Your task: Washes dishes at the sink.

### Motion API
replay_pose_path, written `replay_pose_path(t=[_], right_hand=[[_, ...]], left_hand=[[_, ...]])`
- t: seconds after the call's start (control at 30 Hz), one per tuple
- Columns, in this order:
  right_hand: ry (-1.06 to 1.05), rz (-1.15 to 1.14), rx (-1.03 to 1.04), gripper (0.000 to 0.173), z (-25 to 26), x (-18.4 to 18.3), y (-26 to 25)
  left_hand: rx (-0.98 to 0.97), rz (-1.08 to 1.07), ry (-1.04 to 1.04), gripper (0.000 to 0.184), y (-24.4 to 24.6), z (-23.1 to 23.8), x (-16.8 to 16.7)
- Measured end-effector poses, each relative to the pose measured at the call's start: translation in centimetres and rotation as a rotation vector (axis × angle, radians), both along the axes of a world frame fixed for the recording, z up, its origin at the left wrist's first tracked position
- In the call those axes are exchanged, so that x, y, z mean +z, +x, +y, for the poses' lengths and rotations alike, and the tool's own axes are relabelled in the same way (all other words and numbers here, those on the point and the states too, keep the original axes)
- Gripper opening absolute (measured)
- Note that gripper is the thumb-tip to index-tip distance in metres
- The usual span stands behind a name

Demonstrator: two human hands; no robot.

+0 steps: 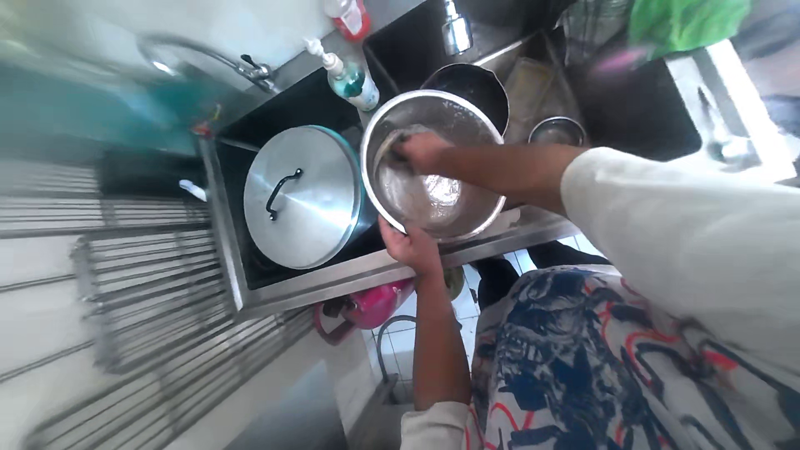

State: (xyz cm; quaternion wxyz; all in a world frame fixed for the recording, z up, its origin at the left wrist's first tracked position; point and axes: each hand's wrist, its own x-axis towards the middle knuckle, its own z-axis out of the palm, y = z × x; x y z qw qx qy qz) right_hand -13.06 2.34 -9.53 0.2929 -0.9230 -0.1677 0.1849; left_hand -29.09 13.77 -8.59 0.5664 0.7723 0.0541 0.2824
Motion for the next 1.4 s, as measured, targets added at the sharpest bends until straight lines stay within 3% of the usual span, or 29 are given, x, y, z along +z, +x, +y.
replay_pose_path(t=[0.07, 0.13, 0.27, 0.33, 0.43, 0.5, 0.57, 0.67, 0.77, 0.83, 0.9, 1.03, 1.1, 1.17, 1.27, 1.4], right_hand=[[-0.100, 0.071, -0.034, 0.039, -2.4, -0.8, 0.3], [-0.134, 0.147, -0.045, 0.038, -4.0, -1.4, -2.6], [0.039, 0.176, 0.093, 0.037, -2.2, -2.6, -8.4], [0.144, 0.068, 0.141, 0.030, 0.6, -2.3, -8.2], [0.132, 0.018, 0.106, 0.032, 2.5, 0.4, -3.8], [0.066, -0.002, 0.025, 0.039, 1.4, 0.2, -0.1], [-0.073, 0.024, 0.002, 0.034, -0.9, -1.0, 1.4], [-0.254, 0.209, 0.013, 0.027, -3.6, -1.5, -1.9], [-0.295, 0.389, 0.071, 0.029, -2.9, -1.2, -6.9], [-0.165, 0.381, 0.160, 0.025, -1.3, -2.1, -8.0], [0.101, 0.430, 0.090, 0.024, 1.1, -3.2, -7.3], [0.701, 0.533, -0.392, 0.021, 5.9, -3.1, -3.7], [0.773, 0.579, -0.564, 0.029, 5.6, -1.2, -2.0], [0.696, 0.524, -0.590, 0.032, 3.5, -0.2, -0.7], [0.458, 0.283, -0.423, 0.029, -2.2, 1.5, 0.3], [0.149, 0.041, -0.259, 0.024, -7.6, 7.9, 1.1]], left_hand=[[0.008, -0.011, -0.022, 0.043, 0.1, -0.2, -0.1], [0.014, -0.050, 0.027, 0.044, 0.2, -0.4, -0.5], [0.034, -0.039, 0.063, 0.044, 0.1, -0.6, -0.7], [0.020, -0.050, 0.056, 0.044, 0.0, -0.3, -0.8], [-0.014, -0.029, 0.055, 0.046, -0.2, -0.1, -0.3], [-0.024, -0.006, -0.005, 0.047, -0.1, -0.3, 0.1], [-0.021, 0.005, -0.037, 0.047, -0.1, -0.5, 0.3], [0.005, -0.040, 0.022, 0.048, 0.0, -0.9, 0.0], [0.024, -0.080, 0.020, 0.046, 0.1, -1.1, -0.6], [0.021, -0.067, -0.006, 0.048, 0.1, -1.1, -0.6], [0.016, -0.056, -0.009, 0.047, 0.1, -1.0, -0.7], [-0.014, -0.061, -0.010, 0.041, 0.2, -0.8, -0.9], [-0.012, -0.054, 0.002, 0.041, 0.2, -0.7, -0.9], [0.005, -0.012, 0.018, 0.044, 0.3, -0.9, -0.9], [0.057, 0.093, 0.047, 0.048, 0.8, -1.5, -0.9], [0.000, 0.218, -0.004, 0.048, 1.4, -2.1, -0.4]])
